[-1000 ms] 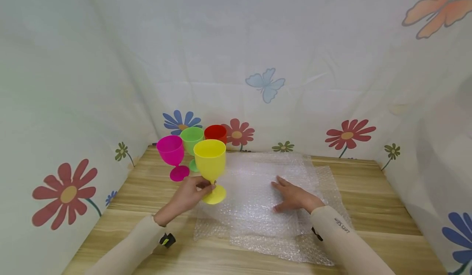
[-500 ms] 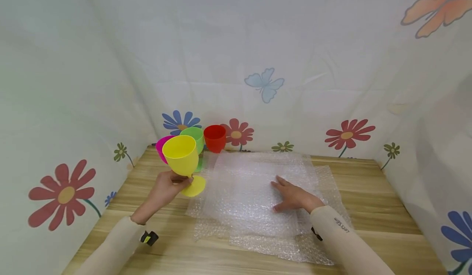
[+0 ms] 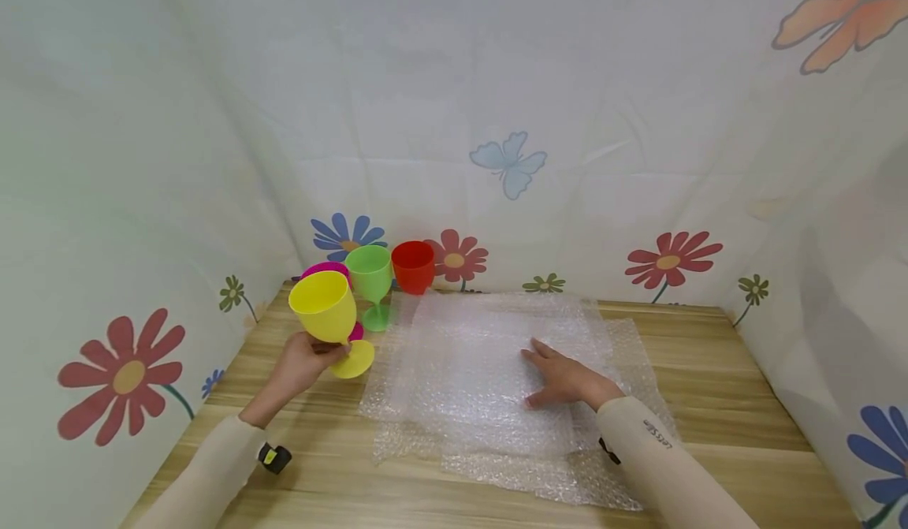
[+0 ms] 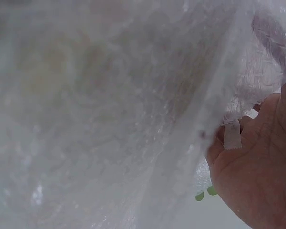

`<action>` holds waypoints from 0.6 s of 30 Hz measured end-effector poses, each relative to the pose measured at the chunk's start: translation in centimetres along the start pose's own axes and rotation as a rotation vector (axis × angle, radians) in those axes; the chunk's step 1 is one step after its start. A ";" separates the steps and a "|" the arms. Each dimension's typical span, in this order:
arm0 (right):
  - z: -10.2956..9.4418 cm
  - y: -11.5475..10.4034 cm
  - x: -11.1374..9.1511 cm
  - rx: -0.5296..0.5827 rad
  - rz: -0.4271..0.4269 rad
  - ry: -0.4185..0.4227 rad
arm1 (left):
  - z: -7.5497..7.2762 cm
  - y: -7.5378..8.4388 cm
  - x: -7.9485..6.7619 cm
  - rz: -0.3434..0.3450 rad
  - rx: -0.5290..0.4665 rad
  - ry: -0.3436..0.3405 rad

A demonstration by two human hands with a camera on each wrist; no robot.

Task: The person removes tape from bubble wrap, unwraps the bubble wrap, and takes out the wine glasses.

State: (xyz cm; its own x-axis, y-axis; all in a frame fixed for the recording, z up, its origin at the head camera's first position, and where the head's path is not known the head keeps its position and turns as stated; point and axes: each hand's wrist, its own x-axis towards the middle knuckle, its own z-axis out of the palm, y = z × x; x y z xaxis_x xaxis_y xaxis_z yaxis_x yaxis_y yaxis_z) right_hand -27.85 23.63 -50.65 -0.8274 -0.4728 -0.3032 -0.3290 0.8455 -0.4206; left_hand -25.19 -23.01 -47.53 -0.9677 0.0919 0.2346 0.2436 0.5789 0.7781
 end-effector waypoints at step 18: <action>0.1 0.2 0.1 0.007 0.001 0.006 | 0.3 -3.9 0.6 -0.098 0.090 0.006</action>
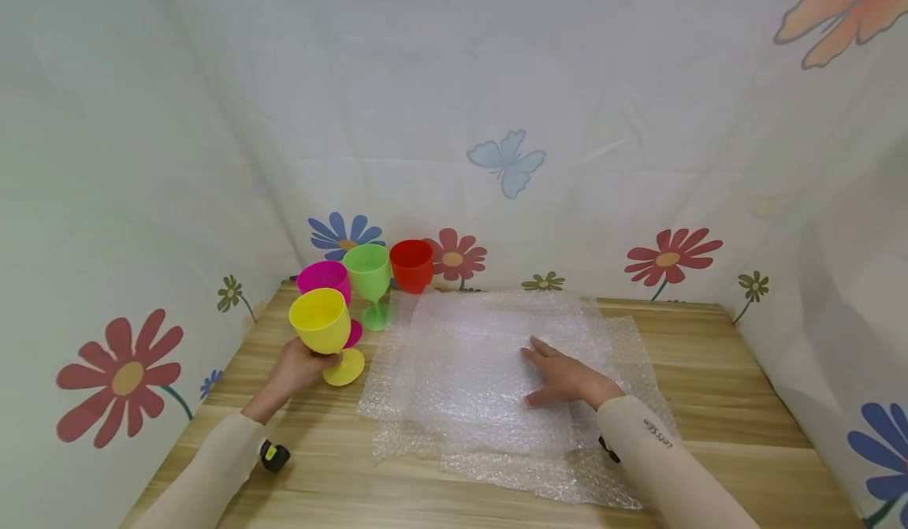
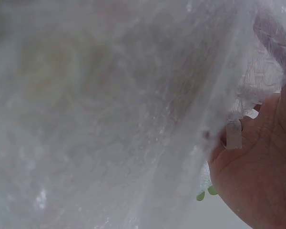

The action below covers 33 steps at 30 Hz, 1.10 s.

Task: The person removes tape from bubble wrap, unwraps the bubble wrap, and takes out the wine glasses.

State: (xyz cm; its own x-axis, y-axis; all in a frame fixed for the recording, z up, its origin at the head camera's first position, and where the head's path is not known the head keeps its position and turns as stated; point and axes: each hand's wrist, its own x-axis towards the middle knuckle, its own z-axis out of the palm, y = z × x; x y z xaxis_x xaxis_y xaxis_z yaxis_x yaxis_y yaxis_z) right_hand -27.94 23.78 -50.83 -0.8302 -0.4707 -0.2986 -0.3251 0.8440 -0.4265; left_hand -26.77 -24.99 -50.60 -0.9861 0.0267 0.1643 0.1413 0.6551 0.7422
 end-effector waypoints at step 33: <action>0.1 0.4 0.1 0.003 -0.007 -0.003 | -0.2 -1.0 0.7 -0.052 0.055 -0.053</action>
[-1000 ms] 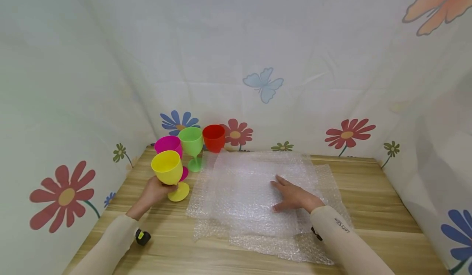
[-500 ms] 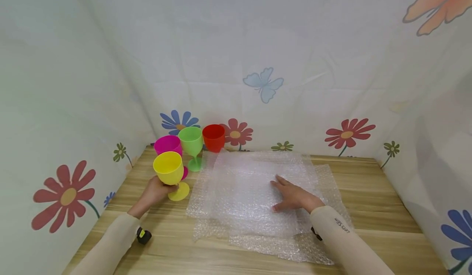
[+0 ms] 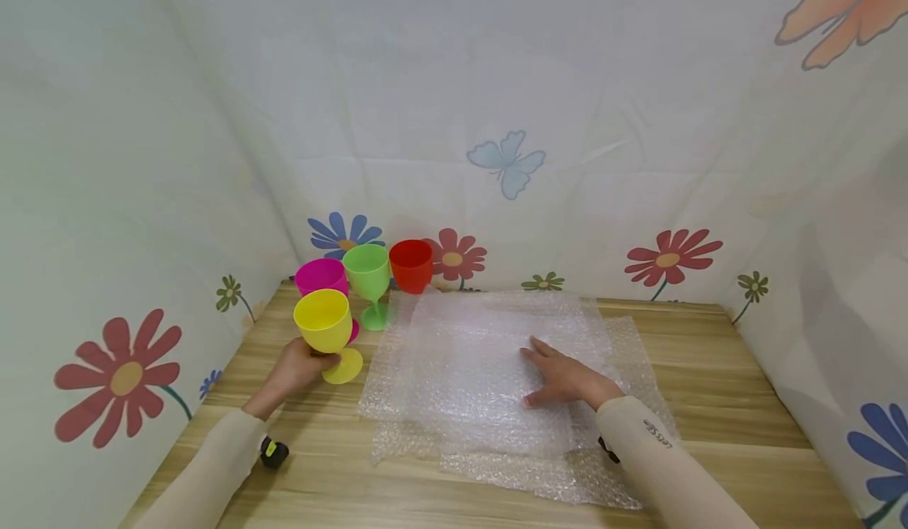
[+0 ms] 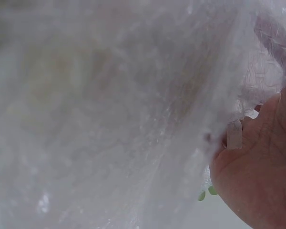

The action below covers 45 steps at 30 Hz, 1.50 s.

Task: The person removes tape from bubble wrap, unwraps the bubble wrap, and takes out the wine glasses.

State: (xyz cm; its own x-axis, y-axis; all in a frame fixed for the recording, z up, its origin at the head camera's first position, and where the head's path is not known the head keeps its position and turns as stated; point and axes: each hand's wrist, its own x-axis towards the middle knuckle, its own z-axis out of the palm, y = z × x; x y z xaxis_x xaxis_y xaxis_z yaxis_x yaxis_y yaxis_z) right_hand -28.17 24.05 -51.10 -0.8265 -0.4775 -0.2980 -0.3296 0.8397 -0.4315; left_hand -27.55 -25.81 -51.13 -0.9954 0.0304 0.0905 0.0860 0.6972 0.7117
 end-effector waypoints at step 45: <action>-0.8 -1.0 -2.1 -0.020 -0.028 -0.027 | 2.5 9.9 -3.7 0.192 0.050 -0.255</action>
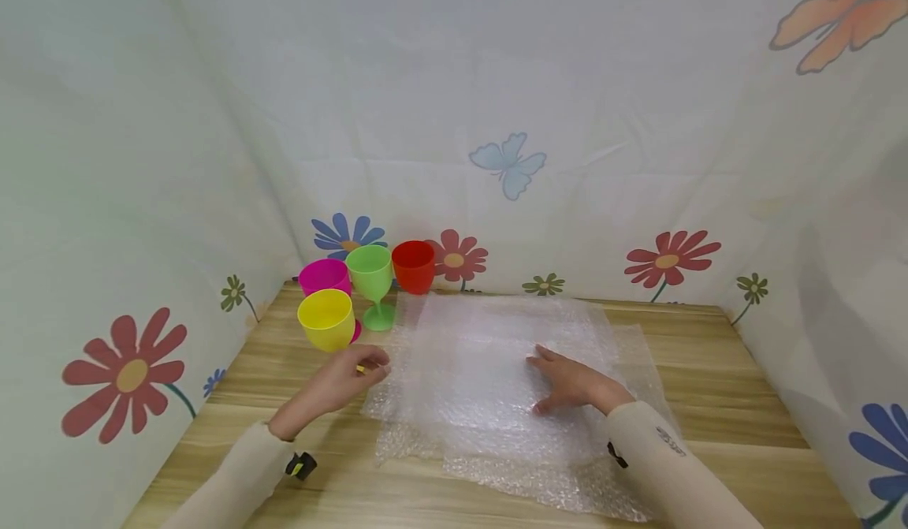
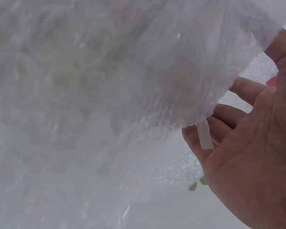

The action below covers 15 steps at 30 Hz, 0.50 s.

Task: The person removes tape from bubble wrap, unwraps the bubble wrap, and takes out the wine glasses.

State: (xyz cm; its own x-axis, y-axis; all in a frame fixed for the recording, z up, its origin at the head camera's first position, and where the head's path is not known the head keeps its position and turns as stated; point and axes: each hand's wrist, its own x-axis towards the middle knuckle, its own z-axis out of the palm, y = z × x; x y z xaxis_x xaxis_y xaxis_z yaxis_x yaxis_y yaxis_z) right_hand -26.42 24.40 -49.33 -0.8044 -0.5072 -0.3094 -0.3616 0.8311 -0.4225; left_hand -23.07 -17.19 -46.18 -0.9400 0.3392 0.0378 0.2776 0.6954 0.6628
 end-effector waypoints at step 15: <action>-0.5 1.8 -1.4 -0.020 -0.005 -0.004 | 0.4 0.1 -0.3 0.019 0.004 0.012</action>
State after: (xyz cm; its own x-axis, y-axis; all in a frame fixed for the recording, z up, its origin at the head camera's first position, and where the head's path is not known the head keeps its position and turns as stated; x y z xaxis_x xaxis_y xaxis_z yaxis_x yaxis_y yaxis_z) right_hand -26.23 26.76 -49.23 -0.8007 -0.5121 -0.3107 -0.3749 0.8330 -0.4069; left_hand -22.62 -16.93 -46.42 -0.9368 0.3449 0.0588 0.2959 0.6916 0.6589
